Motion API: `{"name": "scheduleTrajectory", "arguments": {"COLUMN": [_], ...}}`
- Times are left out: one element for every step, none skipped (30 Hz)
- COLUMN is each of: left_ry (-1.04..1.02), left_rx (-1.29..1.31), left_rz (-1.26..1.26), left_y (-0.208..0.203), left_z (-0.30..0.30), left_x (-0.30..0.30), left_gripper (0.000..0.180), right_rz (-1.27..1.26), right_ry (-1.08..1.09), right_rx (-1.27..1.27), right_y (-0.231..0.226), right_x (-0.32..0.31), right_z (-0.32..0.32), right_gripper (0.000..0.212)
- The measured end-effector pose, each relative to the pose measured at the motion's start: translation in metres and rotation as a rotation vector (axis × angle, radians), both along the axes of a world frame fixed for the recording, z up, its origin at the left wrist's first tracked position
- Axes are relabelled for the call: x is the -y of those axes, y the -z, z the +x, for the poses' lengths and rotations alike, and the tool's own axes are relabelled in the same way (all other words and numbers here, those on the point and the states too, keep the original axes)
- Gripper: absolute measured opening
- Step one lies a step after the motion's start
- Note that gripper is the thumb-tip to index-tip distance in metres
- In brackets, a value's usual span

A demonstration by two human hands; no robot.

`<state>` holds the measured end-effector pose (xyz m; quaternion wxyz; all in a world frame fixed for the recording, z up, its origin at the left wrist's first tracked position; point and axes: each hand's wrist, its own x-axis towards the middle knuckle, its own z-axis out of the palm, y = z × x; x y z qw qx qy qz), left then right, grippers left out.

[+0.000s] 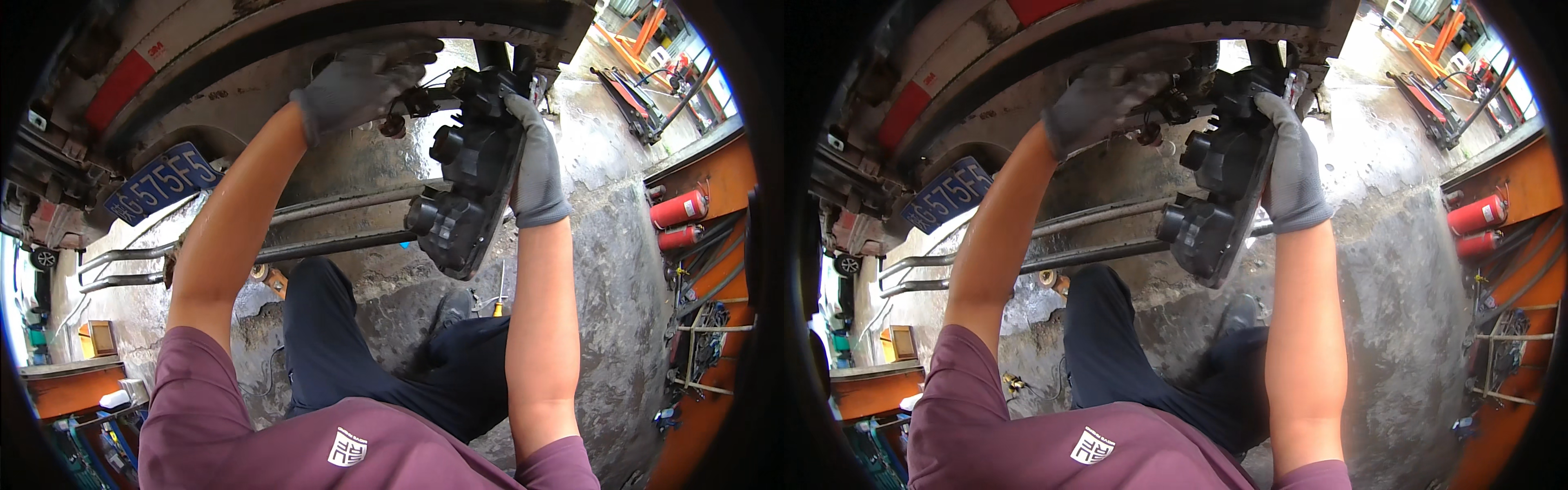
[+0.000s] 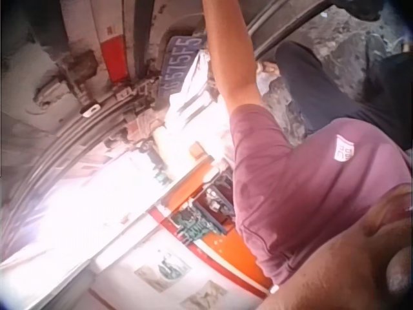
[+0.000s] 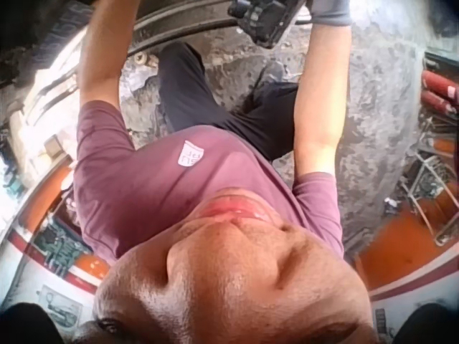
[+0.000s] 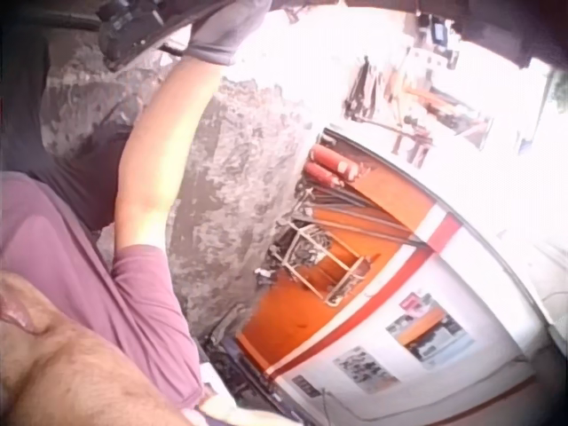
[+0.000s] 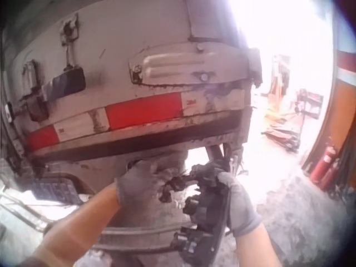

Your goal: The person installs a tail light assembly into the rear of a vehicle. They position the unit, align the bulb sockets, and connect the wiring harness to complete the installation.

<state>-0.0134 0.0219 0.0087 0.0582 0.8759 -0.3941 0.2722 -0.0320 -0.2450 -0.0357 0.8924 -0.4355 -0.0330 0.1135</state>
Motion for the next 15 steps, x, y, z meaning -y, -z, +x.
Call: {"name": "scheduleTrajectory", "arguments": {"left_ry": [-0.007, -0.054, -0.089, -0.12, -0.125, -0.134, -0.148, -0.203, -0.257, -0.258, -0.265, -0.212, -0.148, -0.148, -0.151], "left_rx": [0.134, 0.082, 0.033, -0.081, -0.175, -0.326, -0.478, -0.581, -0.69, -0.767, -0.845, -0.896, -0.954, -0.984, -1.009], "left_rz": [0.028, -0.169, -0.372, -0.616, -0.885, -1.184, -1.481, -1.577, -1.676, -1.744, -1.817, -1.864, -1.909, -1.911, -1.912], "left_y": [0.002, 0.008, 0.011, 0.019, 0.028, 0.04, 0.052, 0.064, 0.08, 0.094, 0.11, 0.127, 0.136, 0.144, 0.147], "left_z": [-0.006, -0.017, -0.035, -0.055, -0.073, -0.095, -0.109, -0.112, -0.114, -0.113, -0.113, -0.103, -0.094, -0.088, -0.084], "left_x": [-0.009, -0.011, -0.005, 0.003, 0.012, 0.023, 0.031, 0.036, 0.041, 0.04, 0.039, 0.033, 0.032, 0.032, 0.034], "left_gripper": [0.031, 0.03, 0.03, 0.03, 0.029, 0.029, 0.029, 0.03, 0.03, 0.031, 0.031, 0.031, 0.032, 0.034, 0.036], "right_rz": [0.001, -0.009, -0.025, -0.04, -0.069, -0.087, -0.105, -0.093, -0.087, -0.075, -0.087, -0.099, -0.115, -0.096, -0.074], "right_ry": [-0.083, -0.093, -0.091, -0.088, -0.037, 0.004, 0.039, 0.03, 0.024, 0.011, 0.032, 0.052, 0.08, 0.078, 0.072], "right_rx": [-0.038, -0.035, -0.026, -0.021, 0.001, 0.028, 0.053, 0.043, 0.031, 0.021, 0.017, 0.013, 0.01, 0.008, 0.006], "right_y": [-0.01, -0.009, -0.01, -0.009, -0.006, -0.006, -0.005, -0.005, -0.005, -0.008, -0.011, -0.014, -0.016, -0.015, -0.015], "right_x": [0.0, -0.001, 0.002, 0.005, 0.007, 0.005, 0.002, 0.002, 0.003, 0.0, -0.003, -0.009, -0.01, -0.01, -0.01], "right_z": [-0.006, -0.005, -0.004, -0.004, -0.004, -0.004, -0.004, -0.001, 0.002, 0.003, 0.0, -0.003, -0.006, -0.006, -0.005], "right_gripper": [0.04, 0.039, 0.039, 0.038, 0.038, 0.037, 0.037, 0.037, 0.036, 0.036, 0.036, 0.036, 0.037, 0.035, 0.034]}}
